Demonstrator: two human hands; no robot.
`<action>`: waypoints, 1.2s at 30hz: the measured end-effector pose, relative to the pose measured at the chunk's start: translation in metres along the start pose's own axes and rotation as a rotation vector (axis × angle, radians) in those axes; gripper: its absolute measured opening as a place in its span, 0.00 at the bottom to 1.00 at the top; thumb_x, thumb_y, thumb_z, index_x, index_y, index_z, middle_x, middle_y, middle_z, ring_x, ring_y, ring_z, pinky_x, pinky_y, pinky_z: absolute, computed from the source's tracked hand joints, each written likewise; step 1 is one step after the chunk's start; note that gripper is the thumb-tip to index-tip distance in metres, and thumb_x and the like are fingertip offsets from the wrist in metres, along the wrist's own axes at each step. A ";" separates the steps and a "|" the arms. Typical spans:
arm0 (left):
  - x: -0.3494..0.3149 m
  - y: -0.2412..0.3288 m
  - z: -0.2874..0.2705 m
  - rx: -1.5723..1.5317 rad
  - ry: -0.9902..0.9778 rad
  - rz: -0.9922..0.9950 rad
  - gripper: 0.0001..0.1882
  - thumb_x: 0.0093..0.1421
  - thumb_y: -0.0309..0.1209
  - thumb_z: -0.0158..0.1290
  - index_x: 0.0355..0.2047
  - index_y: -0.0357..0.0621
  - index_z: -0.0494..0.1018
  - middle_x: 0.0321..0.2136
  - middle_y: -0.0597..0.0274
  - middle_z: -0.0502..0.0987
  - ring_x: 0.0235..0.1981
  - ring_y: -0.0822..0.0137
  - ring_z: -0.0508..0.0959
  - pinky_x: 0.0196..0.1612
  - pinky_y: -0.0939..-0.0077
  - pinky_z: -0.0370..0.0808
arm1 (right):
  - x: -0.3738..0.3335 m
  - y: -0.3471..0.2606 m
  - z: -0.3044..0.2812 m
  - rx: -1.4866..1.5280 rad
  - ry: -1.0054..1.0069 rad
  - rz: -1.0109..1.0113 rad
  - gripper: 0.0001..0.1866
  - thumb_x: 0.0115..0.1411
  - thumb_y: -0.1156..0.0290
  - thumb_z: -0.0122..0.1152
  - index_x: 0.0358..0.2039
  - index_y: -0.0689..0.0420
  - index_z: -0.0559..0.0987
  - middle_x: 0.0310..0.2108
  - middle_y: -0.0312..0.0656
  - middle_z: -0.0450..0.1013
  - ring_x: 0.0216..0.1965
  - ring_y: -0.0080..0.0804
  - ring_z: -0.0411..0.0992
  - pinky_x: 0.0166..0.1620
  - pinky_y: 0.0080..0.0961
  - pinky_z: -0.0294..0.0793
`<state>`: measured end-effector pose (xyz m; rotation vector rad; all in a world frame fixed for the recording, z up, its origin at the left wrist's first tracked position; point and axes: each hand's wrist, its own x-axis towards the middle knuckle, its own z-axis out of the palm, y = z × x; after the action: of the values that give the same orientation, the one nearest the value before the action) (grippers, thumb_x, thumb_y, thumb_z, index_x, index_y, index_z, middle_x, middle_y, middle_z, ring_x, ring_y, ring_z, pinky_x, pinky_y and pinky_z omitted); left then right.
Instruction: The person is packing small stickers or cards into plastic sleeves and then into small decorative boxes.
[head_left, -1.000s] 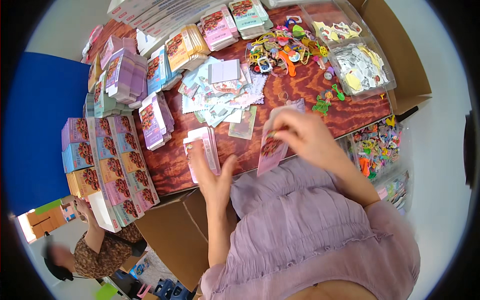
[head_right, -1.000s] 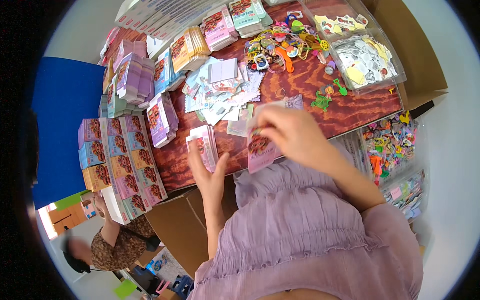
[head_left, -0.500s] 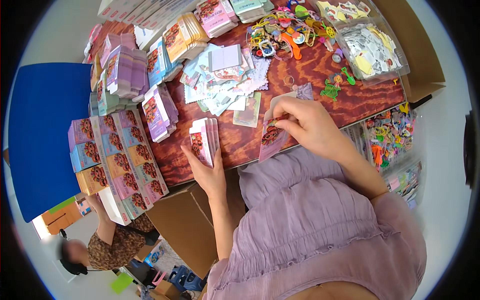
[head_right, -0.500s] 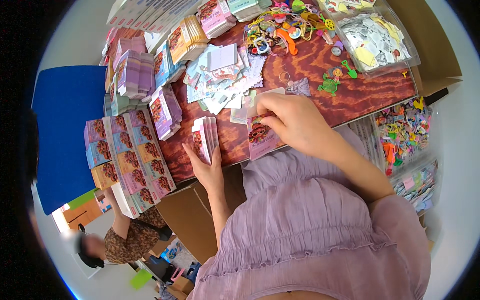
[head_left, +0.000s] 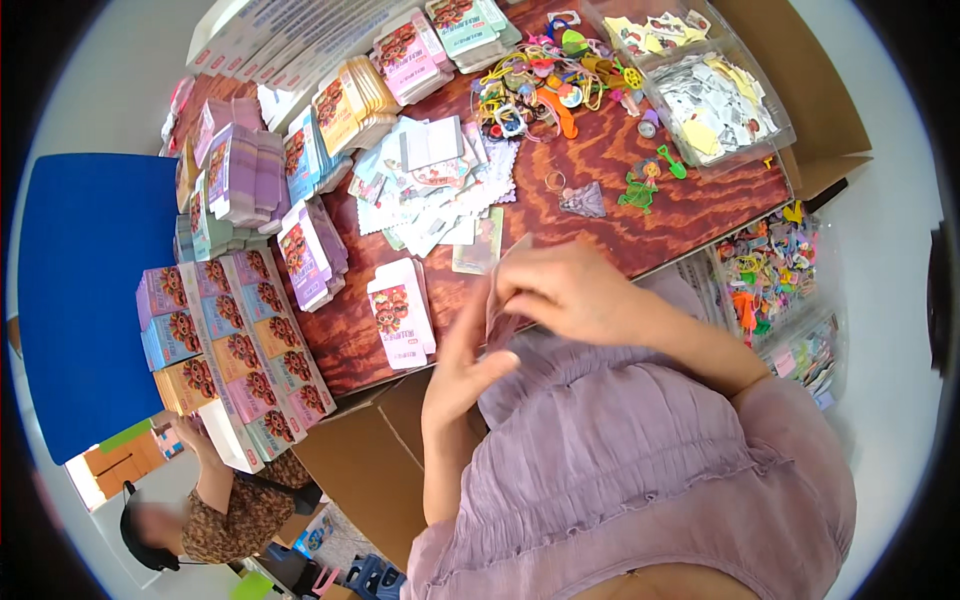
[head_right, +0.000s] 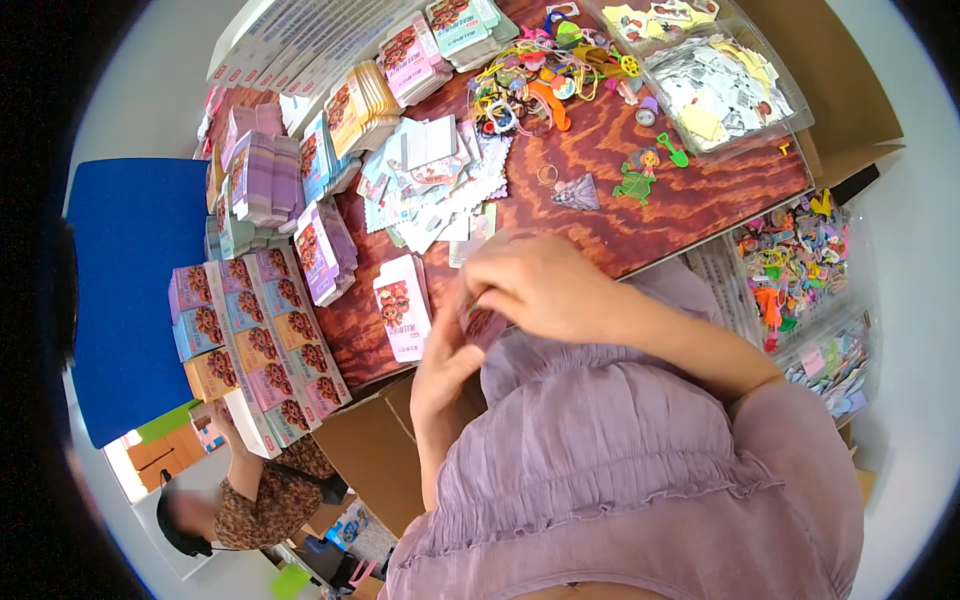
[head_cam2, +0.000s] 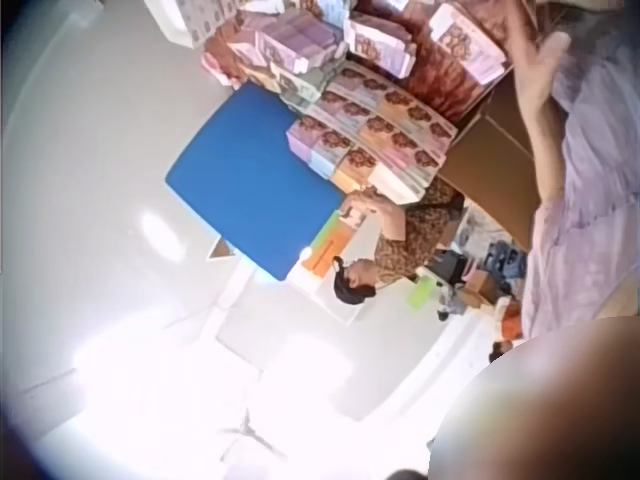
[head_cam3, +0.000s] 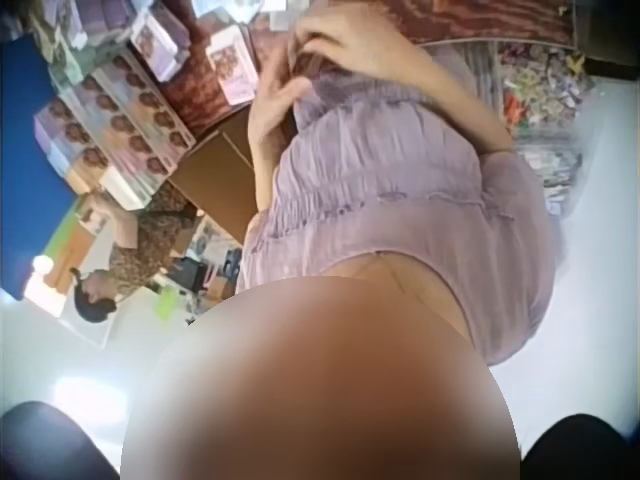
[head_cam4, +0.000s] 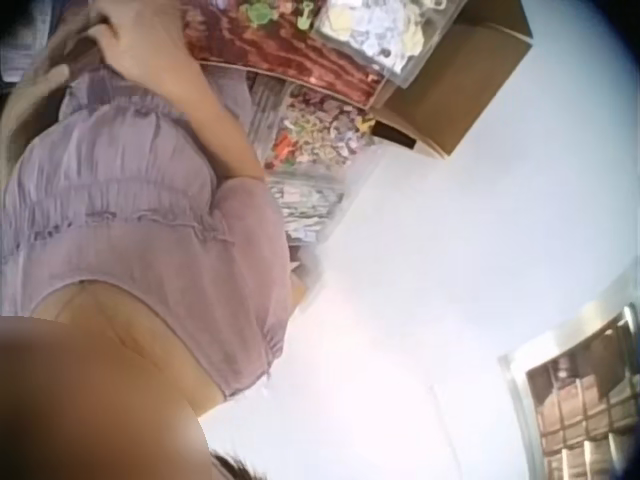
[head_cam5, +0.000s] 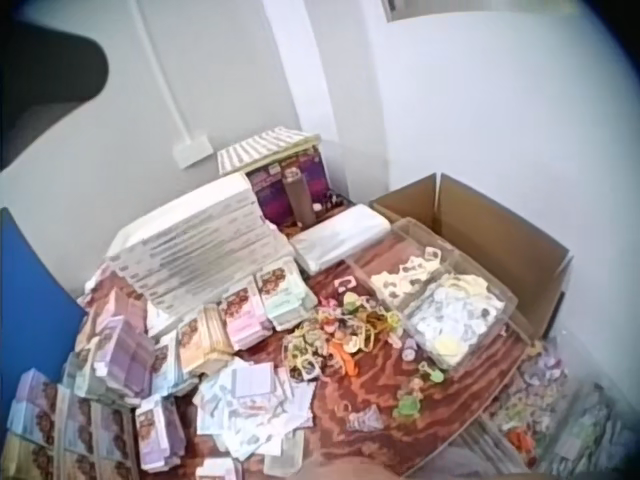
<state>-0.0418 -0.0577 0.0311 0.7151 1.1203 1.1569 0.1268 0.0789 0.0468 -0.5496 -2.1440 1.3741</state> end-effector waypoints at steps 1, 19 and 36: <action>0.003 -0.004 -0.009 0.028 -0.100 -0.144 0.45 0.52 0.34 0.69 0.65 0.34 0.58 0.57 0.56 0.69 0.59 0.64 0.69 0.61 0.68 0.66 | 0.000 -0.002 0.004 0.027 -0.079 0.021 0.05 0.56 0.71 0.64 0.30 0.56 0.76 0.29 0.44 0.75 0.32 0.44 0.75 0.34 0.36 0.72; 0.044 -0.032 0.018 -0.359 0.369 0.084 0.20 0.70 0.37 0.50 0.53 0.33 0.70 0.43 0.59 0.78 0.41 0.71 0.79 0.44 0.76 0.77 | -0.002 0.043 0.021 0.413 0.437 0.271 0.05 0.62 0.76 0.62 0.37 0.64 0.77 0.30 0.36 0.75 0.31 0.18 0.72 0.35 0.19 0.72; 0.017 -0.013 0.000 0.347 0.197 0.156 0.39 0.56 0.13 0.58 0.68 0.42 0.58 0.47 0.55 0.77 0.43 0.68 0.81 0.43 0.76 0.79 | -0.017 0.048 0.018 0.463 0.256 0.311 0.03 0.62 0.79 0.61 0.33 0.65 0.77 0.31 0.35 0.74 0.34 0.17 0.72 0.38 0.17 0.72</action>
<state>-0.0374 -0.0451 0.0142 0.9854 1.4743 1.1959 0.1310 0.0758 -0.0067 -0.8390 -1.5131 1.7874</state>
